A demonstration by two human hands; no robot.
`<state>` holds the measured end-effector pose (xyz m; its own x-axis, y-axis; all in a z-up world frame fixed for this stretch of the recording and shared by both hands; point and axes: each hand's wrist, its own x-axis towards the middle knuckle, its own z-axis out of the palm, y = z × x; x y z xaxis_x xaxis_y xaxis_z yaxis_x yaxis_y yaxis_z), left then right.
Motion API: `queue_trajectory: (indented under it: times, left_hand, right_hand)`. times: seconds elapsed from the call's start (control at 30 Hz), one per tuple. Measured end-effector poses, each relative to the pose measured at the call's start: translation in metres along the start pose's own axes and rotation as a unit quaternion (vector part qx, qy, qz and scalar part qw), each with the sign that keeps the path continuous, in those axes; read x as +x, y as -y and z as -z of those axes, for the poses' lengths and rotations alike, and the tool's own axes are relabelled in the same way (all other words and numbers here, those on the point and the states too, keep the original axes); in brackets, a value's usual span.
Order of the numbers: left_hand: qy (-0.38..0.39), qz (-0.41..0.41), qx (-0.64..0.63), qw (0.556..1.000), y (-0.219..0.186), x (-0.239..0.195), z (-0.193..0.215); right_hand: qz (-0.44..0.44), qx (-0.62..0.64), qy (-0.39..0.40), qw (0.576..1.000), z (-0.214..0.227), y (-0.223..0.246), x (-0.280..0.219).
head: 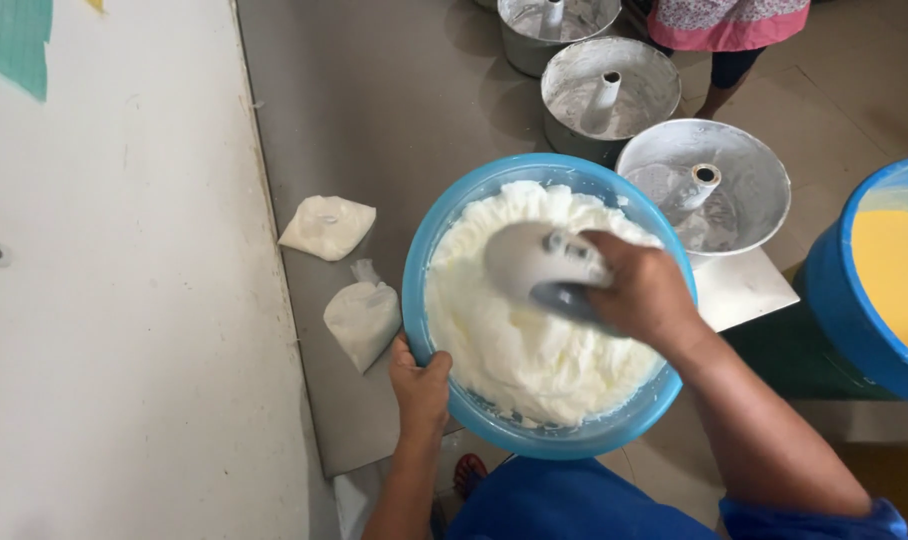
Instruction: The person uses a hand mixer to whip a white mixture in a blue bowl. The mixture becomes increasingly fluffy and aerated as the person continues mixing throughout the clip.
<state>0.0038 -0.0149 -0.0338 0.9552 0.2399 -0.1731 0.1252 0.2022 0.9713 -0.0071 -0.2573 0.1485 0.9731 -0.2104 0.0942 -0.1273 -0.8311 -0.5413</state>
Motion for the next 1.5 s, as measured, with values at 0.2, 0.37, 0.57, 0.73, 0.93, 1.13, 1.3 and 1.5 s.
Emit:
queue_trajectory:
  times: [0.2,0.37,0.57,0.73,0.93,1.13,1.3,1.5]
  left_hand:
    - [0.004,0.001,0.015,1.000,-0.043,-0.011,-0.005]
    - [0.020,0.074,0.076,0.994,-0.029,-0.005,0.004]
    - [0.019,0.082,0.030,0.996,-0.034,-0.002,-0.002]
    - [0.008,0.070,0.010,0.997,-0.025,0.002,0.002]
    - [0.033,0.091,0.021,0.995,-0.037,-0.012,-0.003]
    - [0.057,0.036,0.059,0.996,-0.025,-0.009,-0.001]
    - [0.073,0.040,0.062,0.995,-0.039,-0.009,-0.004]
    - [0.064,0.023,0.025,0.997,-0.028,0.000,-0.005]
  right_hand:
    - [-0.026,-0.095,0.008,0.995,-0.015,-0.115,-0.002]
    - [0.067,-0.106,-0.055,0.991,-0.018,-0.097,0.037]
    - [0.057,0.010,0.025,0.998,-0.026,-0.072,0.005]
    - [-0.071,-0.101,0.095,0.988,0.017,-0.111,-0.001]
    - [0.108,-0.067,-0.137,0.982,0.009,-0.116,0.027]
    - [0.095,0.061,-0.169,0.979,-0.016,-0.087,0.027]
    - [0.026,0.155,-0.052,0.986,-0.016,-0.071,0.004]
    - [-0.146,0.055,0.098,0.983,0.027,-0.066,-0.039]
